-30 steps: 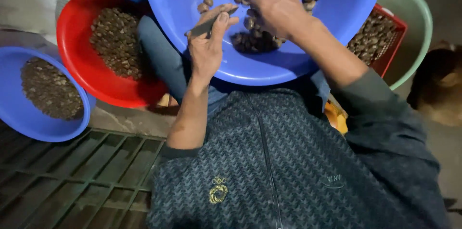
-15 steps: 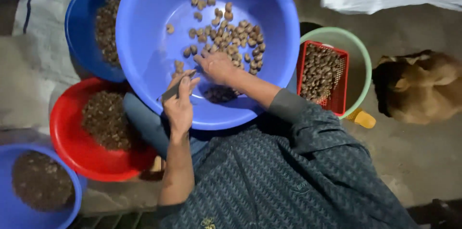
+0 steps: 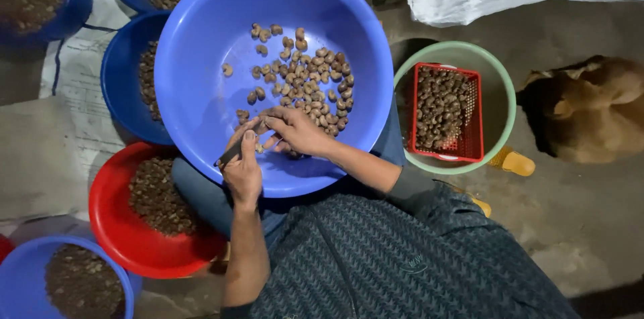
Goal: Manually peeling nuts using a small metal tool and sorting them into different colored plastic basins.
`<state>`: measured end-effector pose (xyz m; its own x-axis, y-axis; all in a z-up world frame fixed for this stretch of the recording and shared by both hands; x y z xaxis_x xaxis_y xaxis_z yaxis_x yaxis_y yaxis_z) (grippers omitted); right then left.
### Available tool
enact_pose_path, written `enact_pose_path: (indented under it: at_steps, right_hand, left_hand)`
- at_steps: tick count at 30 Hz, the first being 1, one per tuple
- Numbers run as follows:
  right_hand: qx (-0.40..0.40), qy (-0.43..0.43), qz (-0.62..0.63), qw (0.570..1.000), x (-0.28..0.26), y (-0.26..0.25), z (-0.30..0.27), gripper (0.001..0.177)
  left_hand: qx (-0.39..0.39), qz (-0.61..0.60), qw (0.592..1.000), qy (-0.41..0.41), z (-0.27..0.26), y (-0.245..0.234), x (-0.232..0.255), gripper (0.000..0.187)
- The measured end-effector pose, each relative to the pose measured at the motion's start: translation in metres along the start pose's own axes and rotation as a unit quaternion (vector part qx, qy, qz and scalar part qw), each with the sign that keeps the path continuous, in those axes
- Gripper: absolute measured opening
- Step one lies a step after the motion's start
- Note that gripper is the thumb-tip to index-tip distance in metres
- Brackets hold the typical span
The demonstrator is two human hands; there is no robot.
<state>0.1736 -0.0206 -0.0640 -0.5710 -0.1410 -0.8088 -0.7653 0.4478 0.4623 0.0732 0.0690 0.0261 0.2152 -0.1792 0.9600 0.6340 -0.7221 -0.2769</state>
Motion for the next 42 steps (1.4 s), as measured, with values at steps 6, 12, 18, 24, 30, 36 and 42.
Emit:
enact_pose_path:
  at_steps: [6, 12, 18, 24, 30, 36, 42]
  right_hand:
    - [-0.036, -0.008, 0.001, 0.999, 0.012, 0.000, 0.004, 0.050]
    - [-0.058, -0.036, 0.068, 0.995, -0.005, 0.002, -0.004, 0.054]
    - [-0.058, -0.030, 0.092, 0.994, -0.020, 0.013, -0.009, 0.042]
    - [-0.053, -0.015, 0.087, 0.995, -0.017, 0.011, -0.006, 0.039]
    - [-0.043, -0.020, 0.116, 0.992, 0.001, 0.000, 0.000, 0.047]
    - [-0.060, -0.055, 0.097, 0.992, -0.004, 0.006, -0.001, 0.047]
    - [-0.068, -0.062, 0.104, 0.990, -0.012, 0.010, -0.006, 0.044]
  left_hand:
    - [0.001, -0.004, 1.000, -0.001, -0.001, -0.003, -0.007, 0.026]
    - [-0.019, -0.162, 0.986, 0.036, -0.004, -0.001, -0.017, 0.027]
    - [-0.003, -0.226, 0.973, 0.056, -0.001, -0.005, -0.028, 0.027]
    - [-0.036, -0.171, 0.983, 0.060, -0.002, -0.006, -0.011, 0.030]
    - [-0.040, -0.190, 0.979, 0.062, -0.003, -0.003, -0.014, 0.026]
    - [-0.024, -0.210, 0.975, 0.067, -0.004, -0.006, -0.011, 0.023]
    - [-0.027, -0.287, 0.955, 0.074, -0.008, -0.002, -0.036, 0.025]
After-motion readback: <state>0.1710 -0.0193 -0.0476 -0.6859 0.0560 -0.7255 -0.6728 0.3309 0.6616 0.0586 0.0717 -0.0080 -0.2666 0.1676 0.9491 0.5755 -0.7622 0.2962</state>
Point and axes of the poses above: each hand's wrist, its own z-axis towards the middle knuckle, its own y-axis out of the palm, x = y × z, the point moved 10 cm from there along z, towards the middle knuckle, and after that the axes turned 9 degrees about -x, right-handed, at the moved point
